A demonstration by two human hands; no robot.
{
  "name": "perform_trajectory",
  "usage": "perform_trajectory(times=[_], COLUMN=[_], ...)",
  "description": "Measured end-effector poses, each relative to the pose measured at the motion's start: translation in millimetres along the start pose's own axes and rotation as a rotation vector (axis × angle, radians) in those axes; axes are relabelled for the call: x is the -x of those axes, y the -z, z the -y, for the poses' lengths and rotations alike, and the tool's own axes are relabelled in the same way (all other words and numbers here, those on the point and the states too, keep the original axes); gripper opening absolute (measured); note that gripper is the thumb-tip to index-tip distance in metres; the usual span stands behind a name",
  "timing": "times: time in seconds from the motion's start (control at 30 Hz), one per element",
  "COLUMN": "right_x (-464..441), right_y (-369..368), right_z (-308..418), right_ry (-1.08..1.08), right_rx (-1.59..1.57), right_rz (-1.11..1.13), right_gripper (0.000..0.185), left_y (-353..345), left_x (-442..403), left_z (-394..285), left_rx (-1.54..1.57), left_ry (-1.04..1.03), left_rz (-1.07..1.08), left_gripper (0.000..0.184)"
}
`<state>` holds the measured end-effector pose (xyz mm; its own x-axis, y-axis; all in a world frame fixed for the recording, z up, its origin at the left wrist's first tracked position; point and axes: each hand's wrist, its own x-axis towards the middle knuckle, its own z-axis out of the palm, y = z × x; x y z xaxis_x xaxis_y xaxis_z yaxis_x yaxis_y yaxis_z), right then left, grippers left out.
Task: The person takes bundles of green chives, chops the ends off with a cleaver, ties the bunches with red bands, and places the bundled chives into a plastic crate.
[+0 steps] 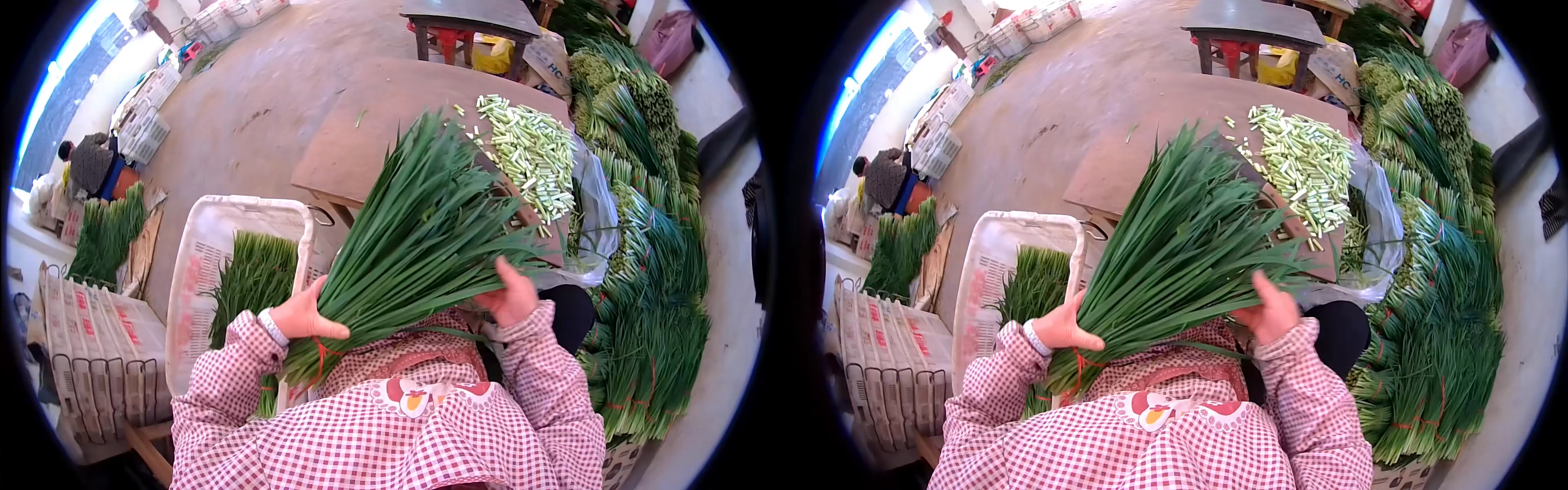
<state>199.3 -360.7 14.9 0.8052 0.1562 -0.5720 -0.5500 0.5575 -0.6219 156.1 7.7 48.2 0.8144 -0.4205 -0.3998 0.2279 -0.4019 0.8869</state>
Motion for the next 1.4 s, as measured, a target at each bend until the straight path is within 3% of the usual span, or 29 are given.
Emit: perform_trajectory(times=[0.03, 0.1, 0.13, 0.17, 0.23, 0.33, 0.37, 0.4, 0.47, 0.5, 0.57, 0.63, 0.7, 0.77, 0.83, 0.87, 0.9, 0.97, 1.03, 1.1, 1.17, 1.23, 1.3, 1.37, 1.4], right_x=[-8.9, -11.0, -13.0, 6.5, 21.7, 55.7, 54.3, 58.4, 57.4, 52.5, 41.4, 24.7, 14.5, 9.7, 6.6, 8.4, 11.1, 24.8, 42.7, 59.4, 70.9, 78.6, 101.2, 118.3, 120.4], right_y=[17.7, 24.9, 27.9, -2.7, -25.6, -73.2, -91.2, -110.8, -141.5, -152.6, -169.8, -177.3, -154.7, -136.6, -116.1, -108.0, -102.1, -102.3, -109.7, -129.3, -146.8, -151.6, -152.6, -150.1, -149.4], right_z=[9.9, 43.8, 45.7, 70.0, 77.4, 73.3, 73.6, 72.8, 66.8, 61.8, 45.6, 28.5, 3.5, -3.2, 7.4, 18.6, 30.9, 56.8, 79.7, 90.9, 98.4, 108.7, 131.1, 143.2, 147.2], right_ry=[0.181, 0.621, 0.607, 0.92, 1.008, 0.89, 1.074, 1.088, 0.967, 1.019, 0.965, 0.478, 0.026, 0.22, 0.105, 0.101, 0.101, 0.213, 0.449, 0.614, 1.073, 1.181, 1.361, 1.406, 1.443], right_rx=[0.066, 0.336, 0.247, 0.366, 0.559, 0.873, 1.032, 1.179, 1.457, 1.596, 1.851, 1.958, 1.426, 1.267, 1.012, 0.951, 0.89, 0.832, 0.942, 0.999, 1.496, 1.527, 1.769, 1.765, 1.734], right_rz=[-0.001, -0.345, -0.324, -0.319, -0.182, 0.375, 0.595, 0.733, 0.955, 1.005, 1.036, 1.159, 1.243, 1.115, 0.997, 0.943, 0.888, 0.831, 0.668, 0.613, 0.331, 0.33, 0.376, 0.102, 0.071], right_gripper=[0.031, 0.021, 0.019, 0.013, 0.009, 0.014, 0.017, 0.019, 0.03, 0.051, 0.077, 0.093, 0.095, 0.095, 0.09, 0.09, 0.089, 0.089, 0.089, 0.09, 0.094, 0.096, 0.09, 0.091, 0.096], left_y=[-3.5, -12.5, -16.1, -19.4, -26.1, -33.6, -35.3, -36.8, -41.2, -40.3, -34.1, -23.7, -18.4, -15.0, -13.6, -9.9, -4.0, -0.9, -21.3, -42.2, -68.0, -80.0, -69.6, -62.5, -60.9], left_x=[9.2, 21.8, 21.9, 21.5, 23.1, 27.3, 27.1, 27.7, 30.5, 33.7, 41.0, 42.4, 35.5, 35.5, 32.9, 31.9, 33.2, 22.2, 2.3, -40.7, -76.6, -89.9, -112.0, -113.5, -114.4], left_z=[-3.0, -20.8, -27.2, -29.7, -31.7, -41.3, -43.2, -46.5, -59.7, -67.6, -84.0, -102.8, -109.6, -115.4, -121.4, -118.1, -115.7, -86.0, -75.0, -88.2, -120.4, -144.4, -142.8, -155.7, -160.6], left_rx=[-0.017, -0.08, -0.154, -0.227, -0.268, -0.478, -0.48, -0.6, -0.762, -0.76, -1.083, -1.288, -1.429, -1.427, -1.467, -1.413, -1.314, -0.787, -0.148, 0.392, 0.799, 1.291, 1.229, 1.182, 1.146], left_ry=[0.005, 0.067, 0.036, 0.005, -0.041, -0.119, -0.116, -0.139, -0.218, -0.214, -0.421, -0.592, -0.823, -0.792, -0.876, -0.885, -0.911, -1.015, -0.716, -0.717, -0.83, -0.677, -0.764, -0.8, -0.852], left_rz=[-0.023, -0.102, -0.119, -0.137, -0.175, -0.146, -0.147, -0.13, -0.112, -0.121, -0.029, -0.009, -0.159, -0.188, -0.597, -0.736, -0.801, -0.885, -0.685, -0.416, -0.087, 0.086, 0.215, 0.242, 0.254], left_gripper=[0.114, 0.115, 0.115, 0.115, 0.112, 0.104, 0.104, 0.101, 0.092, 0.092, 0.077, 0.06, 0.051, 0.048, 0.037, 0.036, 0.05, 0.068, 0.092, 0.106, 0.102, 0.087, 0.08, 0.083, 0.085])
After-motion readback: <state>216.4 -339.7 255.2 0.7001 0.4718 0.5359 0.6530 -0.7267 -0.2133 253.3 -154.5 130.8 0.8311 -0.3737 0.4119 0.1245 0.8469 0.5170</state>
